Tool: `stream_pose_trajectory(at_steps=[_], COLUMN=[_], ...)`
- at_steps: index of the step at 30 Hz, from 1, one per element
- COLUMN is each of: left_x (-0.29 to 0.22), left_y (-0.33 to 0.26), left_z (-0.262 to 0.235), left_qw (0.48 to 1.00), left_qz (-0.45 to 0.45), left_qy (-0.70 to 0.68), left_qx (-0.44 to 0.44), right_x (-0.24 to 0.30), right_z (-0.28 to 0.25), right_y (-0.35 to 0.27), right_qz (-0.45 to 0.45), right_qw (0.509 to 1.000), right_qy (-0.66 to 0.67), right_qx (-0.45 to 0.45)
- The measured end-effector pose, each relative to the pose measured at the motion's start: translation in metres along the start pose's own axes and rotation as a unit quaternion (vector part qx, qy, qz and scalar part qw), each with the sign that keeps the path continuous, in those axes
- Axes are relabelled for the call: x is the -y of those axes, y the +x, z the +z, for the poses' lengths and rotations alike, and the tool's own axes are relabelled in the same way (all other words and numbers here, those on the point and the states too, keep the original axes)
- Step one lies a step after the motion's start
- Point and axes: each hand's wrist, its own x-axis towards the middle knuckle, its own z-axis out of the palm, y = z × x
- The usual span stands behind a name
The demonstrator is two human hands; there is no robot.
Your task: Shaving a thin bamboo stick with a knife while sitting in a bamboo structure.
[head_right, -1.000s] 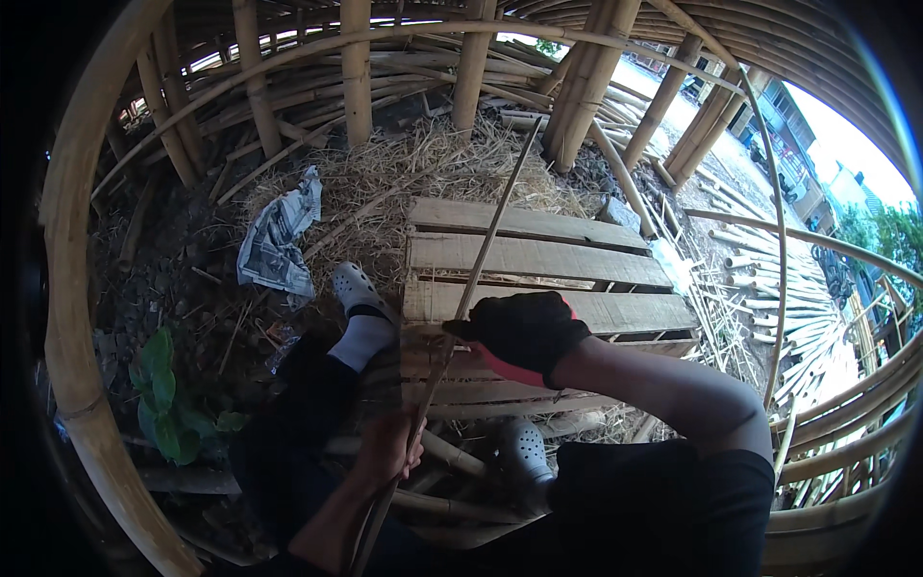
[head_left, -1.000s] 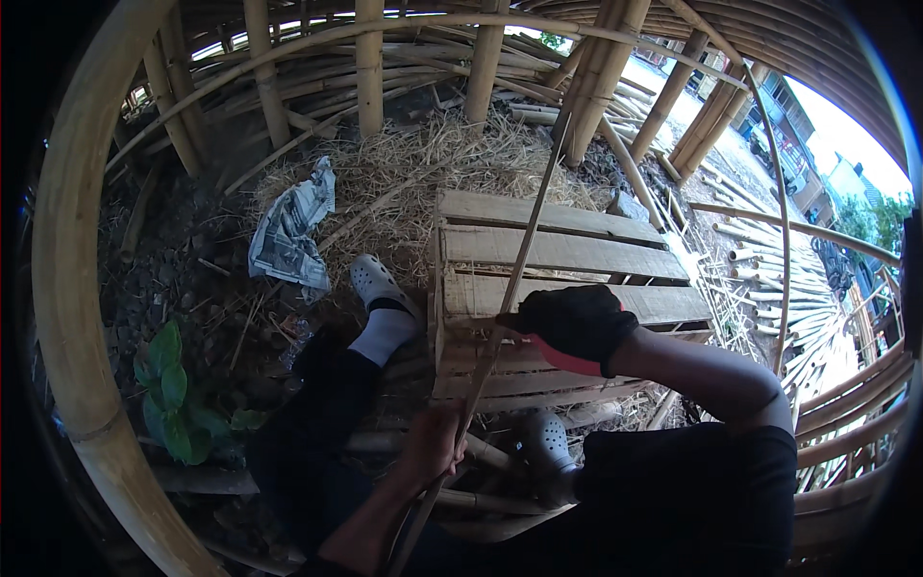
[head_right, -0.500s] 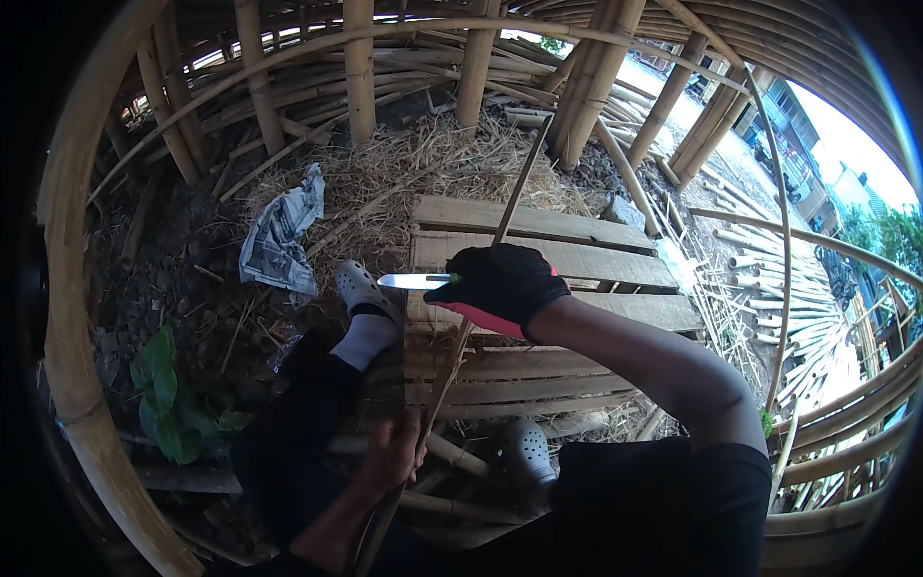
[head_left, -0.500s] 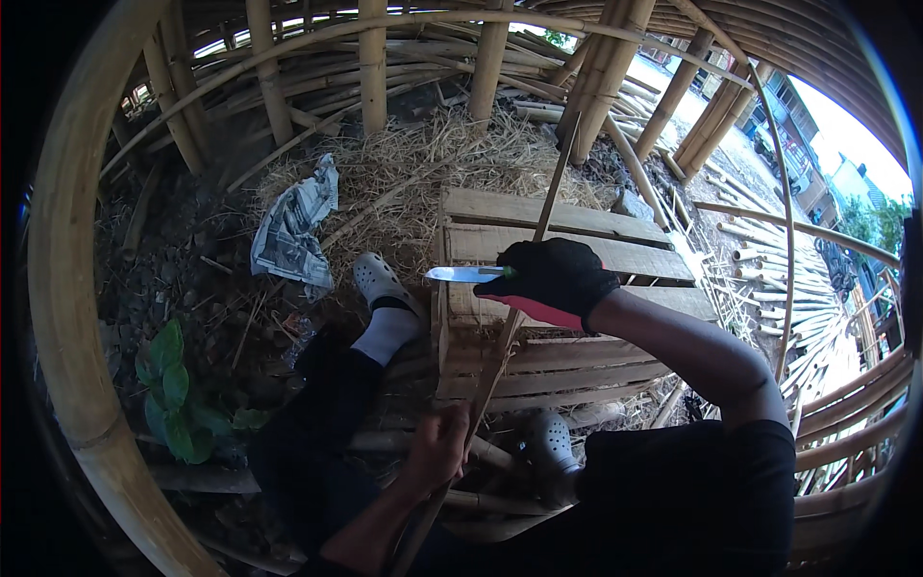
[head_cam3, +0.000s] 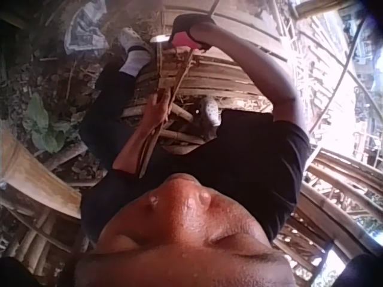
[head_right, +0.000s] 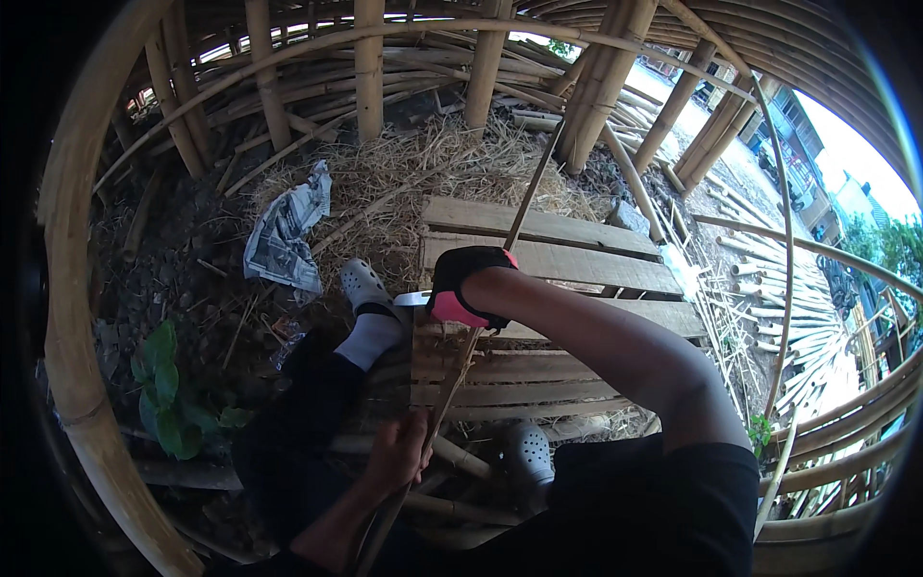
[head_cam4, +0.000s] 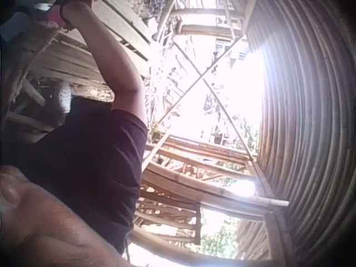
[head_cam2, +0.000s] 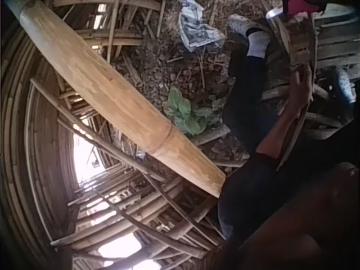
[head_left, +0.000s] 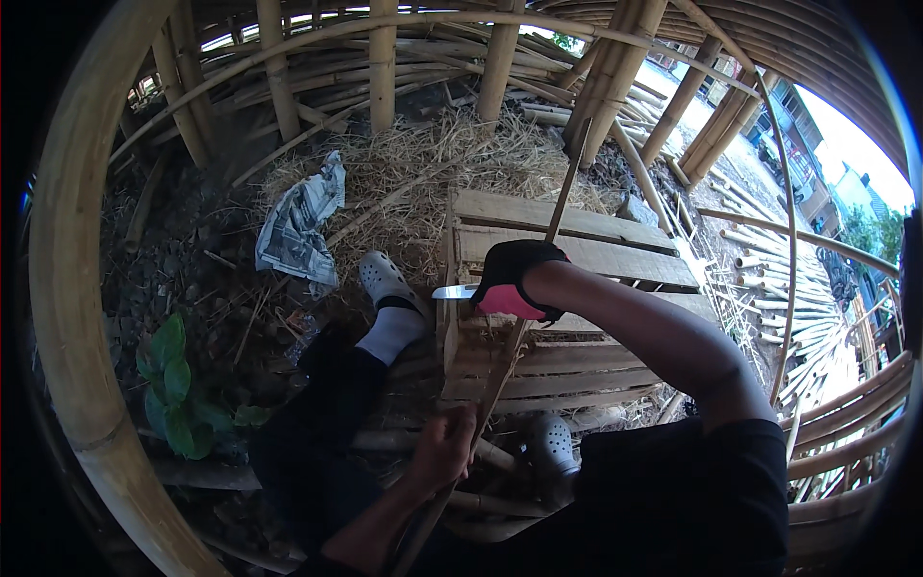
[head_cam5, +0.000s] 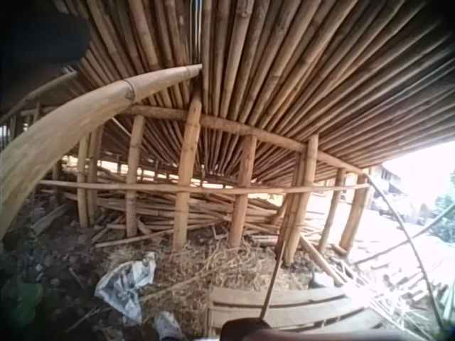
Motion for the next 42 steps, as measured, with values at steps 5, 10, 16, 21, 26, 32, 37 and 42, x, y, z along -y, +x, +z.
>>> stream_pose_trajectory(at_steps=[5, 10, 16, 21, 26, 32, 37, 42], left_x=[0.004, 0.002, 0.002, 0.002, 0.005, 0.000, -0.002, -0.002], left_y=[0.002, 0.001, 0.000, 0.001, 0.002, 0.000, 0.000, -0.001], left_z=[-0.001, -0.001, -0.001, 0.000, -0.002, -0.002, 0.000, 0.000], left_qw=[1.000, 1.000, 1.000, 1.000, 1.000, 1.000, 0.999, 1.000], left_qz=[-0.005, 0.011, 0.000, -0.005, -0.016, -0.003, -0.002, 0.000], left_qy=[-0.005, 0.005, 0.005, -0.004, -0.003, -0.008, 0.032, 0.026], left_qx=[-0.002, 0.005, -0.007, 0.011, 0.011, 0.021, 0.004, 0.002], right_x=[0.002, -0.021, -0.034, -0.051, -0.048, -0.039, -0.053, -0.024], right_z=[0.005, 0.001, 0.013, -0.007, 0.001, -0.004, 0.001, 0.013], right_y=[0.007, 0.016, 0.028, 0.035, 0.050, 0.051, 0.057, 0.029], right_qz=[-0.008, -0.055, -0.132, -0.399, -0.362, -0.306, -0.318, -0.429], right_qw=[0.999, 0.991, 0.958, 0.885, 0.899, 0.907, 0.908, 0.862], right_qy=[-0.031, 0.119, 0.014, -0.196, -0.229, -0.278, -0.237, -0.114], right_qx=[-0.033, -0.015, -0.254, -0.141, -0.094, -0.079, -0.132, -0.245])
